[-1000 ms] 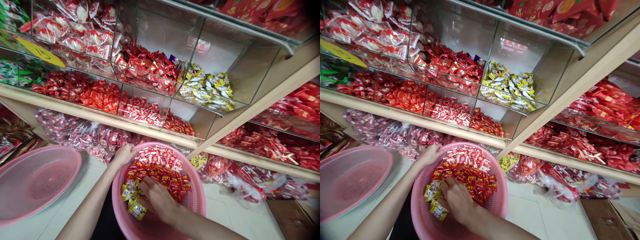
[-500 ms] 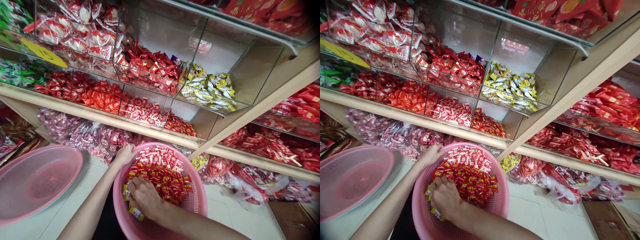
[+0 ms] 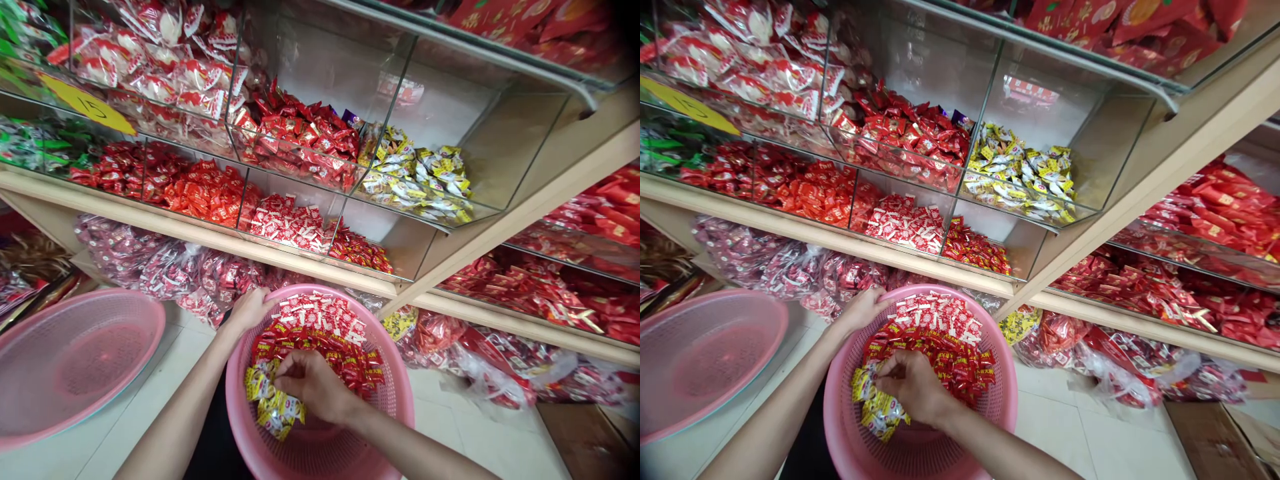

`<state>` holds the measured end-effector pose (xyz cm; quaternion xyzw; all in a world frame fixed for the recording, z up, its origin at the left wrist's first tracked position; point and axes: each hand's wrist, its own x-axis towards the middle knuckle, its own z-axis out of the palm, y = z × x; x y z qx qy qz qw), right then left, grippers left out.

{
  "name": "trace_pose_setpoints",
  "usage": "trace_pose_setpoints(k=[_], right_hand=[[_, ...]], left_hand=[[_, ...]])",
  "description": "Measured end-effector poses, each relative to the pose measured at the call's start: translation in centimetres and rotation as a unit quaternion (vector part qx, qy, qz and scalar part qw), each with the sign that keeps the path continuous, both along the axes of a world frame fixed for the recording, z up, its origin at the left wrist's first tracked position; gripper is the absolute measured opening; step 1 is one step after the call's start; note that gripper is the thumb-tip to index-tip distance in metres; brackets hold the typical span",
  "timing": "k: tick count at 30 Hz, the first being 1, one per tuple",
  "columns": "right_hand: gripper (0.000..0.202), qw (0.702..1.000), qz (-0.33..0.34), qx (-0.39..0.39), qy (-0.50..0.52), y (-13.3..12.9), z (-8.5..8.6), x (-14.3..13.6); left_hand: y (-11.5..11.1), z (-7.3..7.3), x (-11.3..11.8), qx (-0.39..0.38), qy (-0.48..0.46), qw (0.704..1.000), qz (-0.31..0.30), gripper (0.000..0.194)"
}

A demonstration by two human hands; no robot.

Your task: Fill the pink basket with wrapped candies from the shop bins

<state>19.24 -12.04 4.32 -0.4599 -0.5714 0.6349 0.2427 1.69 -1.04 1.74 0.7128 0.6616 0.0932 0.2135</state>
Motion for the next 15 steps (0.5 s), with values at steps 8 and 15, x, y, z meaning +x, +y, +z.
trace_pose_setpoints(k=[8,15], right_hand=[[0.011,0.971,0.074,0.131,-0.183,-2.3,-1.5,-0.1],[0.014,0.897,0.137,0.299,-0.296,0.8,0.4,-0.2]], left_hand=[[-0.2,0.2,0.0,-0.007,0.000,1.000,0.002,0.042],[0.0,-0.1,0.1,-0.005,0.005,1.000,0.004,0.038]])
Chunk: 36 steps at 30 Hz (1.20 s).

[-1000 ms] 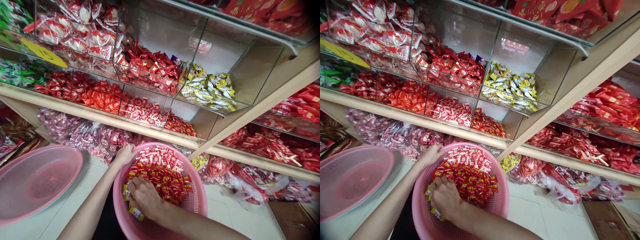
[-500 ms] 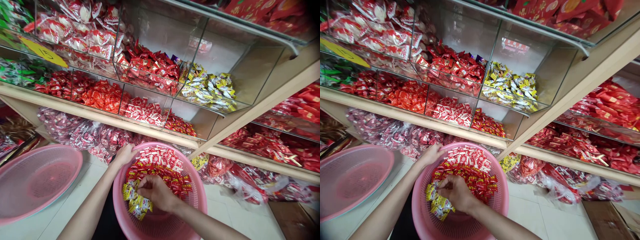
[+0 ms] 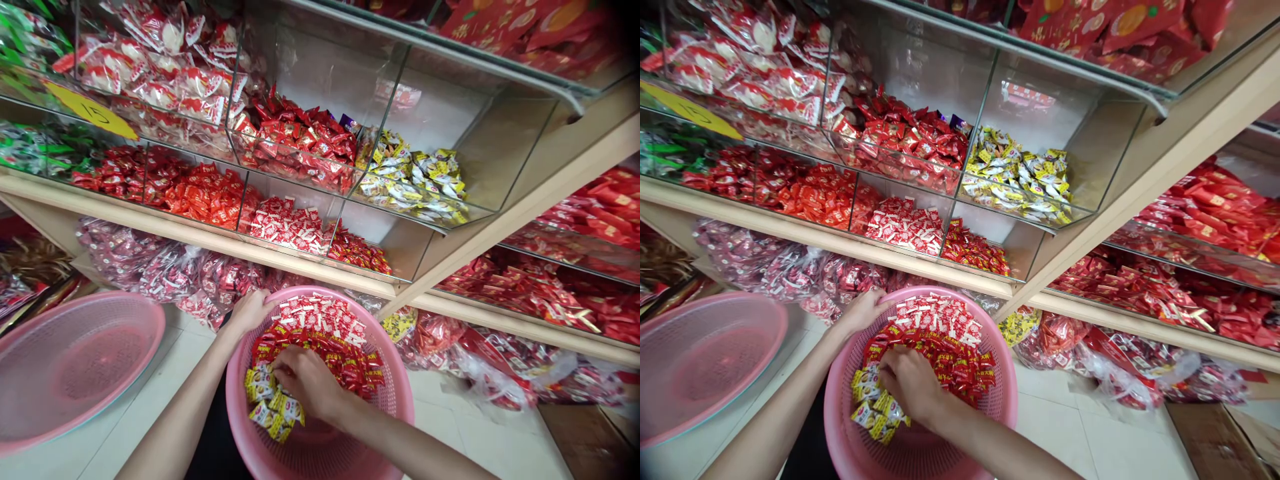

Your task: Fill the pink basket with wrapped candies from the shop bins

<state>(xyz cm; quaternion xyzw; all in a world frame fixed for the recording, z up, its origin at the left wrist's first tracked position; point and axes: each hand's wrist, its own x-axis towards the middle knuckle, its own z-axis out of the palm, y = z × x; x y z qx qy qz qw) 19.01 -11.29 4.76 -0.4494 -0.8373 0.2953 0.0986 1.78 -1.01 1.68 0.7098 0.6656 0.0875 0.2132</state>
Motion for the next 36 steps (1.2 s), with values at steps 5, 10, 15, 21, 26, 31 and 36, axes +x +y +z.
trace_pose_setpoints(k=[5,10,15,21,26,31,36], right_hand=[[0.024,0.978,0.076,0.080,-0.177,1.7,0.4,-1.4],[0.024,0.963,0.123,0.077,-0.228,1.7,-0.2,-2.5],[0.027,0.965,0.130,0.063,-0.219,1.7,-0.2,-2.8],[0.032,0.970,0.111,0.043,-0.210,1.6,-0.2,-3.0],[0.035,0.977,0.094,0.027,-0.191,1.5,-0.5,-2.8],[0.043,0.978,0.078,0.011,-0.195,1.2,-0.3,-2.7],[0.036,0.981,0.093,0.023,-0.168,1.3,0.4,-2.3]], left_hand=[[0.0,0.0,-0.1,0.006,0.000,1.000,-0.003,0.031],[-0.2,0.1,-0.2,0.007,0.000,1.000,0.000,0.033],[-0.2,0.3,0.0,0.005,0.000,1.000,0.002,0.030],[-0.1,0.2,0.0,0.001,0.000,1.000,0.003,0.030],[-0.1,0.2,-0.1,0.001,-0.002,1.000,0.000,0.031],[-0.2,0.4,0.0,0.002,-0.004,1.000,0.000,0.032],[-0.3,0.5,0.0,0.000,0.002,1.000,0.003,0.031]])
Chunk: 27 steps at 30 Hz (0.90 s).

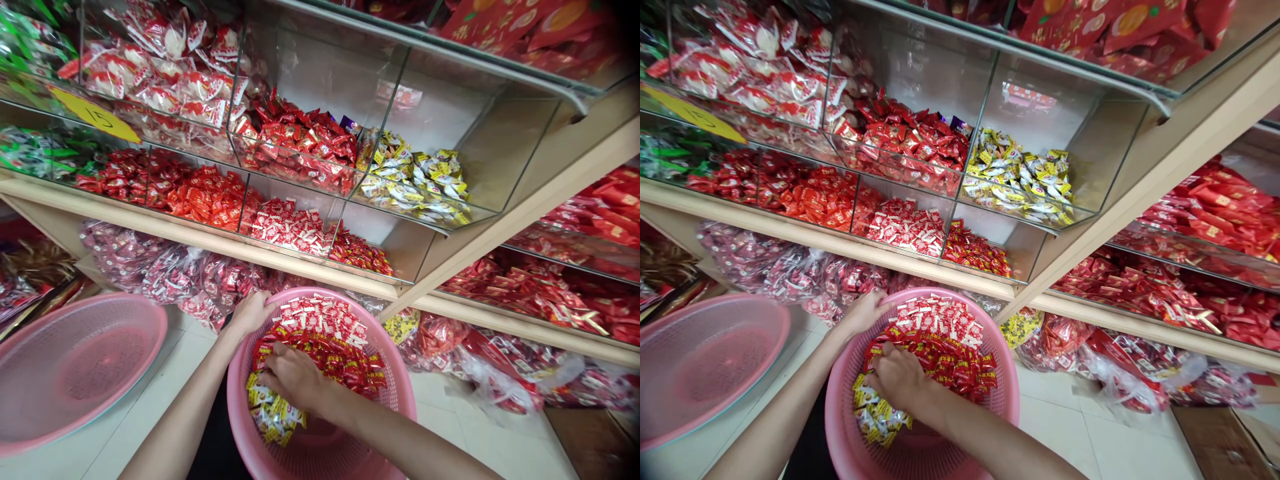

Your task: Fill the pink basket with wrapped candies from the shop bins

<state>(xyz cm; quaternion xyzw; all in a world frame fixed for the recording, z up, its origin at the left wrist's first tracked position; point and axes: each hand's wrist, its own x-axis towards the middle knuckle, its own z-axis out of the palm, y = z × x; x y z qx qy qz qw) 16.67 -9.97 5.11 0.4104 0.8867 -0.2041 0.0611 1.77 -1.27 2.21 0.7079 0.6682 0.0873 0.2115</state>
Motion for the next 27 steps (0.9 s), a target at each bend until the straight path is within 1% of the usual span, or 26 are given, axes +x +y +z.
trace_pose_setpoints(k=[3,6,9,12,15,18,21,24,27], right_hand=[[0.030,0.999,-0.010,0.021,0.031,0.2,0.6,1.4],[0.025,0.999,-0.017,0.030,0.041,0.1,0.9,3.5],[0.017,0.999,-0.013,0.026,0.025,-0.9,0.5,5.6],[0.012,1.000,-0.007,0.018,-0.009,-2.0,-0.1,6.8],[0.009,0.999,0.001,0.038,-0.038,-2.7,-0.9,7.1],[0.009,0.994,0.018,0.088,-0.056,-2.8,-1.6,6.7],[0.013,0.989,0.037,0.129,-0.062,-2.5,-2.4,6.3],[0.017,0.988,0.065,0.130,-0.058,-2.4,-3.1,6.2],[0.018,0.986,0.097,0.125,-0.045,-2.4,-3.3,6.4]], left_hand=[[0.0,0.1,0.0,-0.002,0.000,1.000,0.001,0.030],[0.0,0.2,0.1,-0.010,0.002,1.000,0.001,0.032],[0.1,0.0,0.1,-0.009,-0.003,1.000,-0.001,0.037],[0.2,-0.1,0.0,-0.004,-0.009,1.000,-0.004,0.039],[0.2,-0.1,0.0,-0.005,-0.011,1.000,-0.002,0.036],[0.2,-0.1,0.0,-0.006,-0.005,1.000,-0.001,0.033],[0.2,-0.2,0.0,-0.003,-0.002,1.000,0.000,0.035],[0.2,-0.3,-0.1,0.004,-0.003,1.000,-0.001,0.036],[0.2,-0.4,-0.1,0.008,0.001,1.000,-0.003,0.038]])
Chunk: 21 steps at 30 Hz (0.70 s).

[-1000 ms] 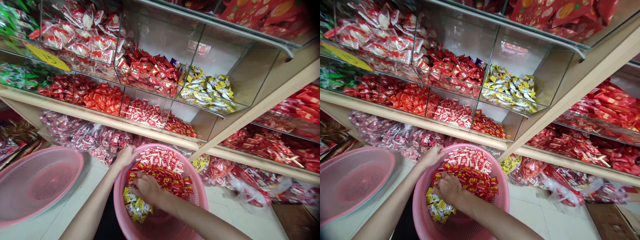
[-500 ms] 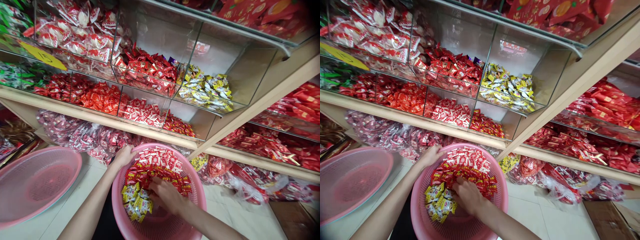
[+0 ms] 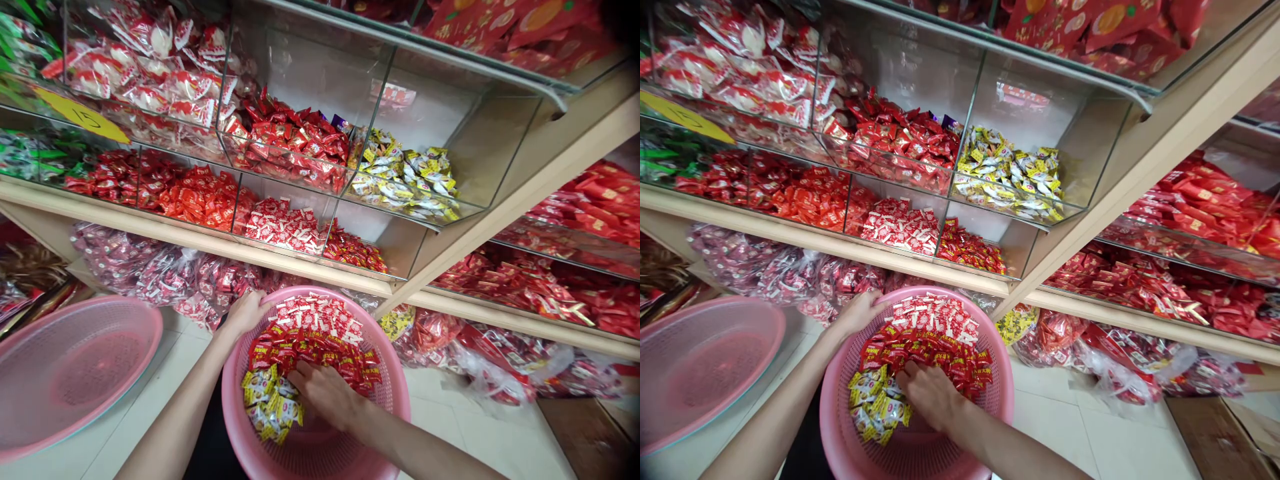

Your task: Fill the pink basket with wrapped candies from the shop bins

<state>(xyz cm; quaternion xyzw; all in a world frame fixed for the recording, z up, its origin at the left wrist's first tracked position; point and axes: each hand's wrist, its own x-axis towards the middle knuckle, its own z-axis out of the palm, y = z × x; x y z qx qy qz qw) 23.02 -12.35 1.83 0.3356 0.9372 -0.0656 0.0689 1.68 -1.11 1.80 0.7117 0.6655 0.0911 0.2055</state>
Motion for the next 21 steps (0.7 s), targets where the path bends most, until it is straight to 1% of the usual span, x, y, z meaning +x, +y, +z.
trace_pose_setpoints(k=[8,12,16,21], right_hand=[[0.010,1.000,0.010,-0.012,0.020,-0.2,0.7,0.2],[0.012,0.999,0.037,0.026,0.017,-0.2,1.2,-0.1],[0.015,0.995,0.069,0.075,0.000,-0.5,1.7,-0.7],[0.015,0.995,0.069,0.069,-0.005,-0.9,1.7,-1.3]], left_hand=[[0.0,0.1,0.0,-0.004,0.007,1.000,-0.002,0.037],[0.0,0.0,0.0,-0.003,0.009,1.000,-0.002,0.036],[0.1,-0.2,0.0,-0.004,0.008,1.000,-0.001,0.043],[0.1,-0.2,0.0,-0.003,0.006,1.000,0.000,0.045]])
